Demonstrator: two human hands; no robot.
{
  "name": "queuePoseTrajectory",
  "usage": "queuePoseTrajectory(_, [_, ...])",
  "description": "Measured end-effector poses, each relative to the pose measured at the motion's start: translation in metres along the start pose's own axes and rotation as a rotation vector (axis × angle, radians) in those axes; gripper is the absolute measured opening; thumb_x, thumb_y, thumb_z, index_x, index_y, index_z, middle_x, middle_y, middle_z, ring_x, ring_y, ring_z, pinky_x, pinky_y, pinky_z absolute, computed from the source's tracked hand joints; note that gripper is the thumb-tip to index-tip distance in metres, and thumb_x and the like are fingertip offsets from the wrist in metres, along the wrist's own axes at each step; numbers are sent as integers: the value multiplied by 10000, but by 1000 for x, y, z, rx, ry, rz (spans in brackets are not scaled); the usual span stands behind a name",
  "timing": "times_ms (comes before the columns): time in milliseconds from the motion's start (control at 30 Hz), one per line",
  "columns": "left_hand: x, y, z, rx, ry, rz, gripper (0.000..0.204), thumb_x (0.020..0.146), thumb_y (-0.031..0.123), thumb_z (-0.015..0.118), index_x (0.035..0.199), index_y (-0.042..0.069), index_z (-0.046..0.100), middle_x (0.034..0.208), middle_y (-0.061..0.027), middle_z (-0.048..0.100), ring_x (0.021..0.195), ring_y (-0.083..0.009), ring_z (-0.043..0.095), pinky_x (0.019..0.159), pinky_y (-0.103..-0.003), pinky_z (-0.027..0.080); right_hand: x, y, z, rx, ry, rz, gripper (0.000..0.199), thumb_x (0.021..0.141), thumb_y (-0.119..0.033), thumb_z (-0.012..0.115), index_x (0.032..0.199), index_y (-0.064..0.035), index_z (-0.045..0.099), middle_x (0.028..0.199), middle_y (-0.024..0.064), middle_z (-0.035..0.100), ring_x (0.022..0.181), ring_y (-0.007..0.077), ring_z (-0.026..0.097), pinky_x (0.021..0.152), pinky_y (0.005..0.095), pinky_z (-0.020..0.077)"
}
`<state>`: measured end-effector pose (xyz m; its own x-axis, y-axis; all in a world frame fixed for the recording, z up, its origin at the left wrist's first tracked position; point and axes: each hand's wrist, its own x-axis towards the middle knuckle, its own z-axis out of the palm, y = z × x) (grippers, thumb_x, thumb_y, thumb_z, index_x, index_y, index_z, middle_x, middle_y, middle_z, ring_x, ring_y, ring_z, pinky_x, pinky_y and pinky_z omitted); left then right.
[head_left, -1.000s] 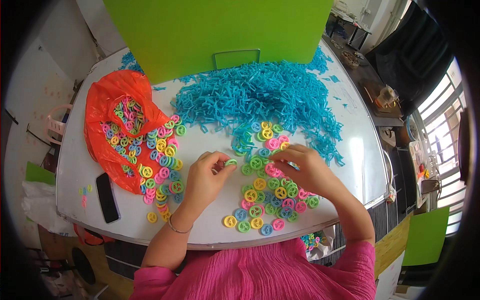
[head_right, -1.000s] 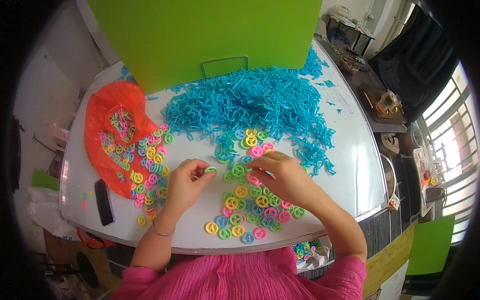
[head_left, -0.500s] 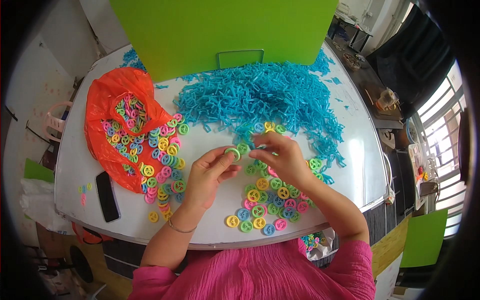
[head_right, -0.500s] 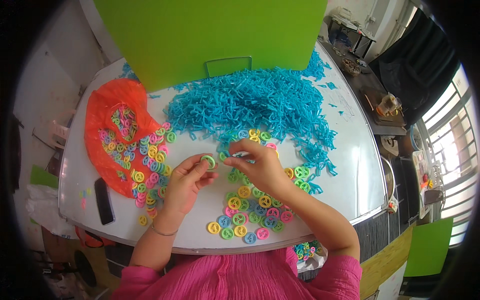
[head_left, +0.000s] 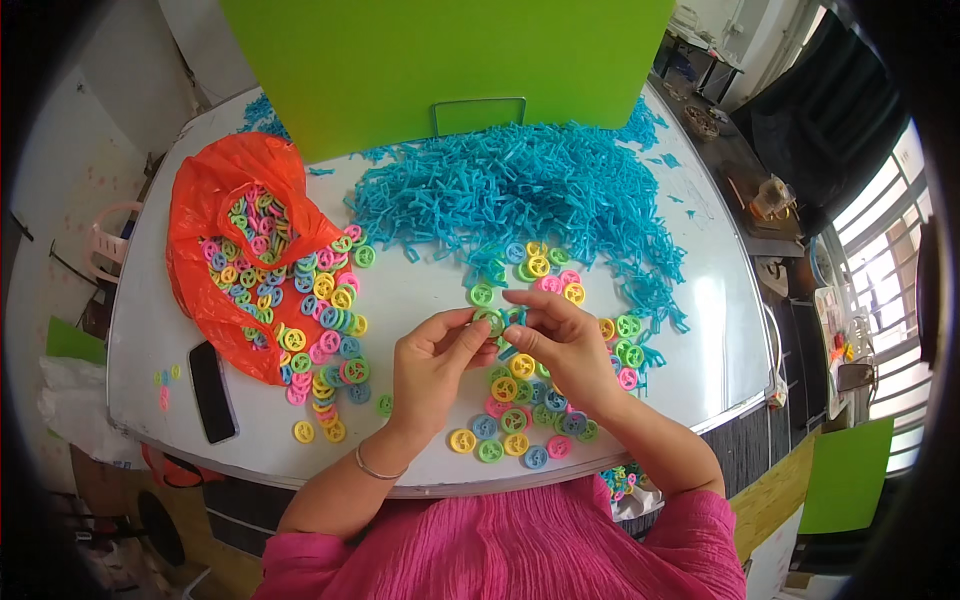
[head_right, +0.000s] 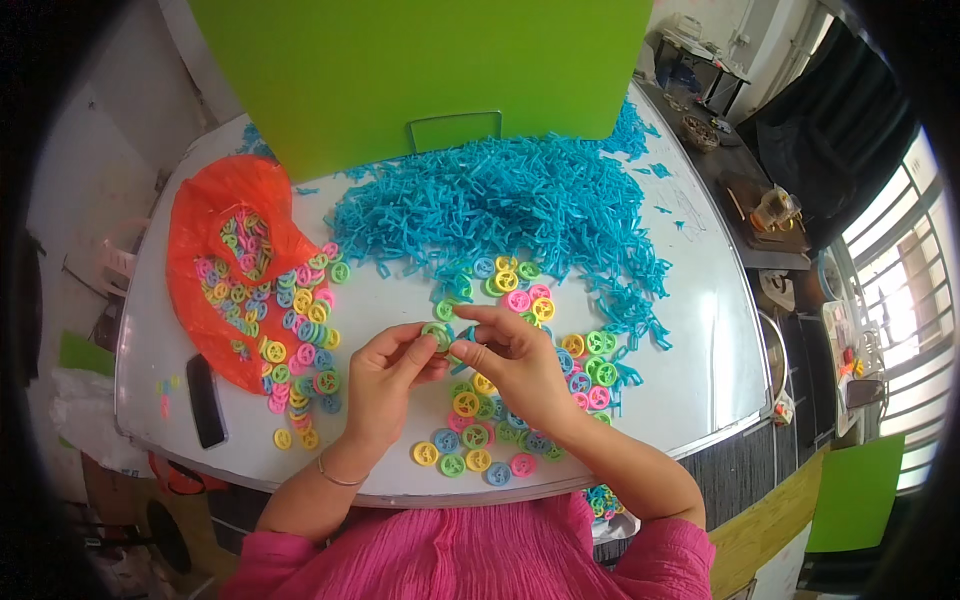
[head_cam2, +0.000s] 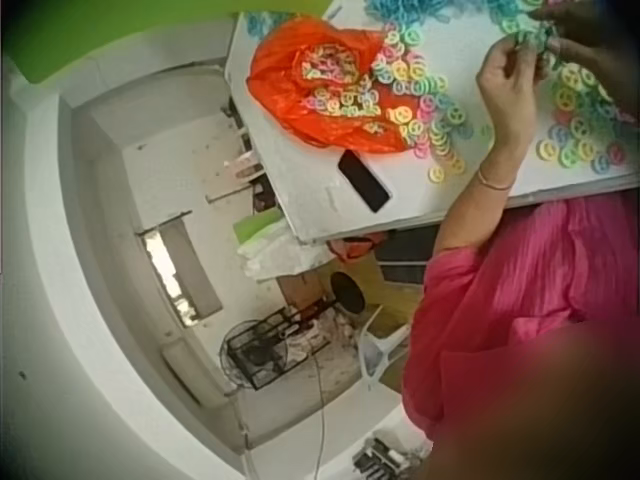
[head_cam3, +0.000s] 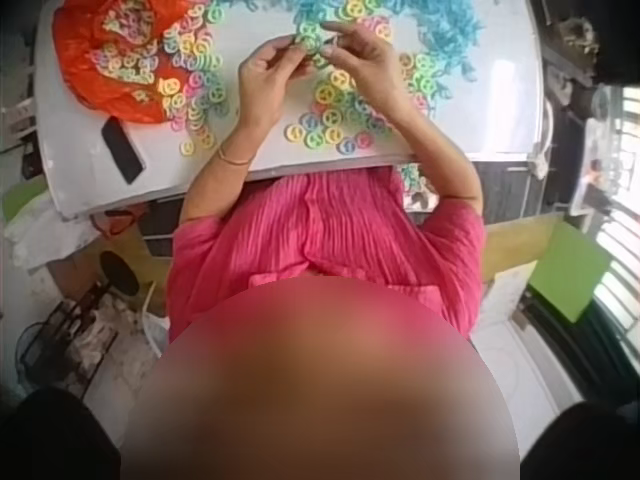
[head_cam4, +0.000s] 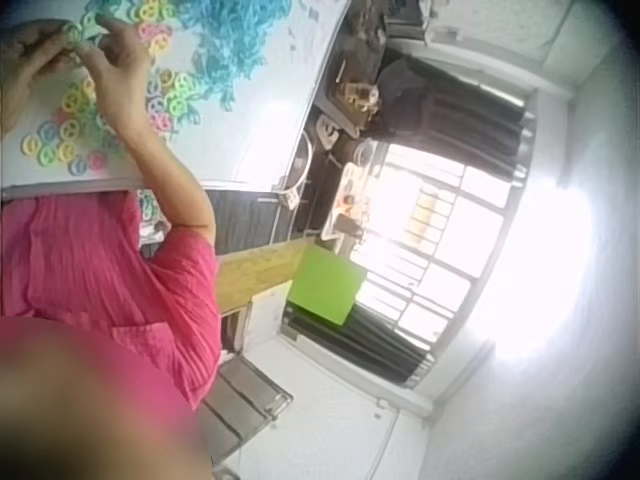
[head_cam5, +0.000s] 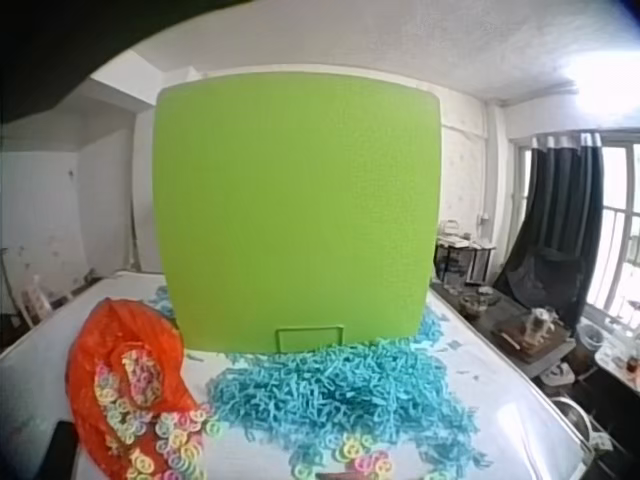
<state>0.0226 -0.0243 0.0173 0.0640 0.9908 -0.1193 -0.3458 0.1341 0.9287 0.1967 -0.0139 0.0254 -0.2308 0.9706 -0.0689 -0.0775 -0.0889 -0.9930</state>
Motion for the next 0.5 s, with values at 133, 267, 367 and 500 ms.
queuePoseTrajectory(133, [2, -6, -3, -3, -4, 65, 207, 900, 78, 659, 1073, -36, 651, 917, -79, 694, 787, -111, 660, 714, -231, 552, 1, 6, 3, 161, -7, -21, 221, 899, -80, 664, 1111, -23, 637, 840, -19, 625, 775, 40, 544, 674, 202, 440])
queuePoseTrajectory(267, [0, -7, -6, 113, -11, 114, 170, 883, 53, 674, 1024, -42, 672, 885, -84, 700, 762, -108, 660, 683, -225, 550, 1, 10, -1, 157, -30, 42, 163, 893, -58, 665, 1049, -12, 649, 862, -6, 642, 793, 43, 567, 684, 203, 452])
queuePoseTrajectory(367, [0, -5, -5, 87, -16, 96, 158, 875, 41, 679, 1007, -46, 679, 871, -86, 703, 740, -107, 659, 663, -221, 548, -2, 15, 4, 169, -10, -19, 160, 885, -49, 672, 1039, -10, 652, 877, 2, 652, 802, 48, 581, 694, 211, 473])
queuePoseTrajectory(500, [-5, -2, -2, 102, 7, 151, 163, 863, 24, 688, 1008, -50, 680, 862, -85, 701, 722, -105, 659, 648, -215, 544, -5, 21, 10, 155, 42, -118, 182, 865, -73, 704, 1027, -4, 656, 888, 7, 659, 789, 52, 587, 688, 222, 496])
